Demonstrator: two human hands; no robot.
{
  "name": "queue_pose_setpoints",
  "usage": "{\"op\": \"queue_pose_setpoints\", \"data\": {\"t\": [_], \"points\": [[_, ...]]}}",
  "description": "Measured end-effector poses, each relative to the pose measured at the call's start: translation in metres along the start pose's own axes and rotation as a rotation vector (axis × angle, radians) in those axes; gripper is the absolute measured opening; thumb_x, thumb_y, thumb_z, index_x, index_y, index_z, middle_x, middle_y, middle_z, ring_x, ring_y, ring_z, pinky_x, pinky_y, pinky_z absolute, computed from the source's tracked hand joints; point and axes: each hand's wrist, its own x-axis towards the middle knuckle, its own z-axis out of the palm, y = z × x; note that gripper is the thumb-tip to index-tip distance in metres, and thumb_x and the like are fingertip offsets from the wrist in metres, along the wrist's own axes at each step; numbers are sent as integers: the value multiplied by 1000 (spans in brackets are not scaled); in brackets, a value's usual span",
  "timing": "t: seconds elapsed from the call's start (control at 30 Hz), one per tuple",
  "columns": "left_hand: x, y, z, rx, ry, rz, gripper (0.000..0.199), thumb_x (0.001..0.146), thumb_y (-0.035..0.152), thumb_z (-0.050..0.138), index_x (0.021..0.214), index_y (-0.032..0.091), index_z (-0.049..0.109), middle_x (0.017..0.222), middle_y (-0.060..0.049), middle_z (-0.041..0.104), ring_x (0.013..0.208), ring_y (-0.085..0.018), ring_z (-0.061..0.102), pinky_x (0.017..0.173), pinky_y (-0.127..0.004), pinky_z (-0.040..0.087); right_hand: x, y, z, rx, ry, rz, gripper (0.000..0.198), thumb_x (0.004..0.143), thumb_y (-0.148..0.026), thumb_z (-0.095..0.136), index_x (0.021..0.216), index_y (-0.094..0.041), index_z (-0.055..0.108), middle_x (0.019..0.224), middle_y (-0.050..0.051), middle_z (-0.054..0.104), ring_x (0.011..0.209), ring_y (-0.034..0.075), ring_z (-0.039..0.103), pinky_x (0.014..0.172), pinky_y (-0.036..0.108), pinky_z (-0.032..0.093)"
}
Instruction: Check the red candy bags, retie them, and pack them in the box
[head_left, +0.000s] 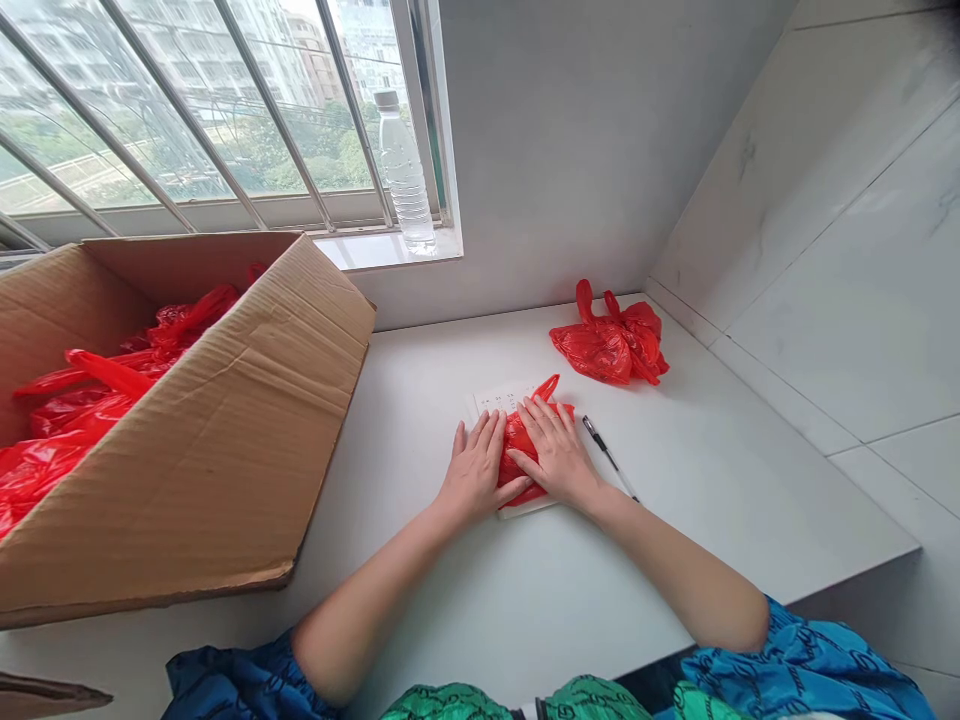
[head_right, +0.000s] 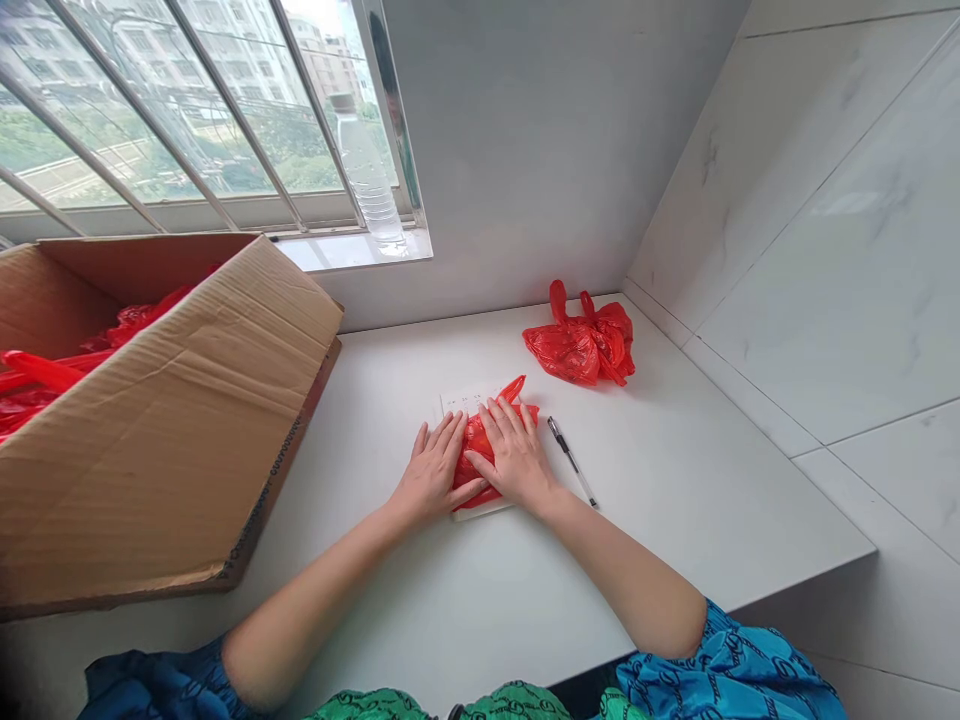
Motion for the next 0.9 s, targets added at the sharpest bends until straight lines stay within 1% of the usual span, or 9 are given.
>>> {"op": "queue_pose_setpoints", "data": {"t": [0.27, 0.37, 0.43, 0.5, 0.57, 0.63, 0.73, 0.9], "points": [[0, -1, 1, -3, 25, 14, 92, 90, 66, 48, 157, 14, 15, 159, -19, 29, 149, -34, 23, 120, -60, 11, 1, -1, 0, 34, -34, 17, 67, 100, -53, 37, 153, -13, 33, 158, 13, 36, 149, 28, 25, 123, 52, 15], [-2, 4, -3, 32, 91, 32, 96, 89, 64, 51, 158, 11, 9, 159, -22, 26, 149, -35, 24, 120, -61, 8, 0, 1, -4, 75, -58, 19, 69, 100, -53, 36, 156, -15, 28, 159, 13, 33, 149, 28, 24, 122, 54, 15], [-4, 11, -9, 60, 154, 64, 99, 88, 61, 53, 158, 9, 5, 160, -22, 24, 149, -35, 23, 121, -60, 4, 0, 3, -6, 87, -49, 32, 71, 100, -54, 35, 157, -15, 22, 160, 12, 30, 150, 28, 22, 122, 58, 12], [-5, 18, -13, 78, 192, 111, 98, 89, 58, 53, 158, 9, 5, 161, -21, 22, 150, -33, 21, 122, -58, 2, -1, 5, -8, 76, -26, 46, 71, 100, -54, 34, 158, -15, 20, 161, 12, 28, 151, 29, 19, 121, 62, 8], [-6, 23, -14, 79, 185, 142, 97, 89, 59, 53, 158, 9, 6, 161, -20, 21, 150, -32, 20, 123, -55, 6, -2, 5, -7, 65, -26, 48, 66, 101, -50, 33, 156, -13, 25, 162, 12, 26, 151, 30, 16, 121, 61, 8], [-5, 23, -10, 62, 152, 142, 98, 89, 62, 52, 158, 9, 8, 161, -20, 22, 151, -32, 20, 123, -53, 14, -2, 4, -5, 68, -55, 47, 61, 102, -43, 31, 154, -12, 30, 162, 12, 26, 152, 29, 15, 121, 59, 12], [-4, 18, -2, 32, 110, 126, 97, 89, 67, 48, 158, 10, 10, 161, -18, 23, 151, -32, 19, 121, -50, 23, -2, 1, -2, 67, -83, 53, 59, 101, -38, 33, 154, -12, 32, 162, 11, 28, 151, 28, 18, 121, 56, 15], [-3, 14, 2, 10, 93, 130, 94, 90, 67, 46, 157, 11, 11, 161, -17, 23, 151, -31, 18, 121, -50, 24, -1, 0, -1, 37, -81, 64, 59, 100, -37, 36, 153, -11, 35, 161, 10, 31, 150, 29, 21, 122, 54, 14]]}}
